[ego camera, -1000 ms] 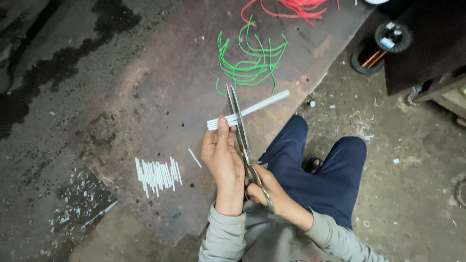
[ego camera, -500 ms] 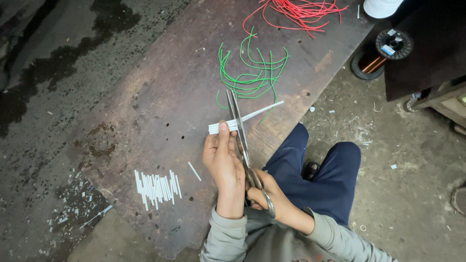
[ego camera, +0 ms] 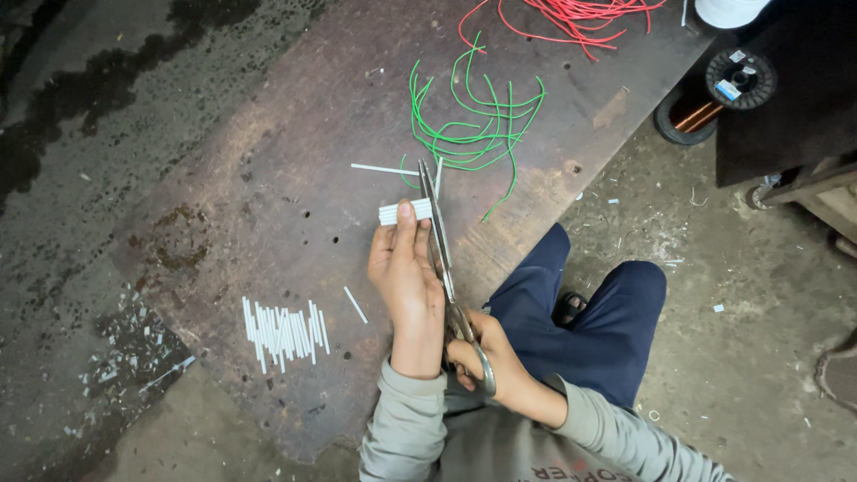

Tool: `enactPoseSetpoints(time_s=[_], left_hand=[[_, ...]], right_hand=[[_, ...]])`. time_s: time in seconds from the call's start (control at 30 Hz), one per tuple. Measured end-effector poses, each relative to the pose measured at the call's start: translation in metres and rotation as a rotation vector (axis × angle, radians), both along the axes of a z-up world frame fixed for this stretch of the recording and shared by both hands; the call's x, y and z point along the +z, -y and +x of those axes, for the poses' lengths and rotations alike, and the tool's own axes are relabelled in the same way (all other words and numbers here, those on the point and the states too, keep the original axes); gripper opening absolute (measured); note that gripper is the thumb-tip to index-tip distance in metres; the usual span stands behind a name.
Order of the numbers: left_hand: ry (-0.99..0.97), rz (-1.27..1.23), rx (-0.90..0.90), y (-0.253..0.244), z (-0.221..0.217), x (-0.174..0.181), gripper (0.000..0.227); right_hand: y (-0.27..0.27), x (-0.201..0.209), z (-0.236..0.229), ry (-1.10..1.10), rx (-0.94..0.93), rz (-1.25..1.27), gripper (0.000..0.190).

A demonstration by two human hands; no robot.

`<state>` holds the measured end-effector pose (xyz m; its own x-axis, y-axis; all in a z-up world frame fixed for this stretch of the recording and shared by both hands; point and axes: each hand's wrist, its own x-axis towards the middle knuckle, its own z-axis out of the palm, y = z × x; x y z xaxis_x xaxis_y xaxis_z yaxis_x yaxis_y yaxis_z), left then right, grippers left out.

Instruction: The person sits on the floor and cuts white plastic tubes into short pieces using shears. They gather the tubes, align them, cut them in batches, and then arrange the cut pieces on the work surface.

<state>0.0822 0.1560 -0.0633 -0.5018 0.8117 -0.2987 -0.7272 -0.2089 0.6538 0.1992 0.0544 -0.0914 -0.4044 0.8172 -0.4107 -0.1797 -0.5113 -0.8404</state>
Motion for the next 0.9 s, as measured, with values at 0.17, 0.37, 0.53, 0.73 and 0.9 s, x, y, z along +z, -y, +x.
enactPoseSetpoints(time_s=[0.17, 0.37, 0.53, 0.73, 0.9], left_hand=[[-0.174, -0.020, -0.087, 0.011, -0.010, 0.006, 0.011], [-0.869, -0.278, -0.132, 0.087, -0.062, 0.023, 0.020], [-1.018, -0.556, -0.134, 0.128, -0.093, 0.034, 0.025], [-1.181, -0.758, -0.257, 0.132, -0.100, 0.041, 0.031], [-1.323, -0.761, -0.268, 0.124, -0.103, 0.040, 0.029]], right_hand=[[-0.007, 0.005, 0.012, 0.113, 0.038, -0.007, 0.021], [-0.050, 0.032, 0.048, 0.755, -0.020, 0.326, 0.037], [-0.090, 0.045, 0.056, 1.197, -0.132, 0.658, 0.060], [-0.122, 0.040, 0.051, 1.280, -0.179, 0.720, 0.073], [-0.138, 0.031, 0.048, 1.300, -0.182, 0.721, 0.076]])
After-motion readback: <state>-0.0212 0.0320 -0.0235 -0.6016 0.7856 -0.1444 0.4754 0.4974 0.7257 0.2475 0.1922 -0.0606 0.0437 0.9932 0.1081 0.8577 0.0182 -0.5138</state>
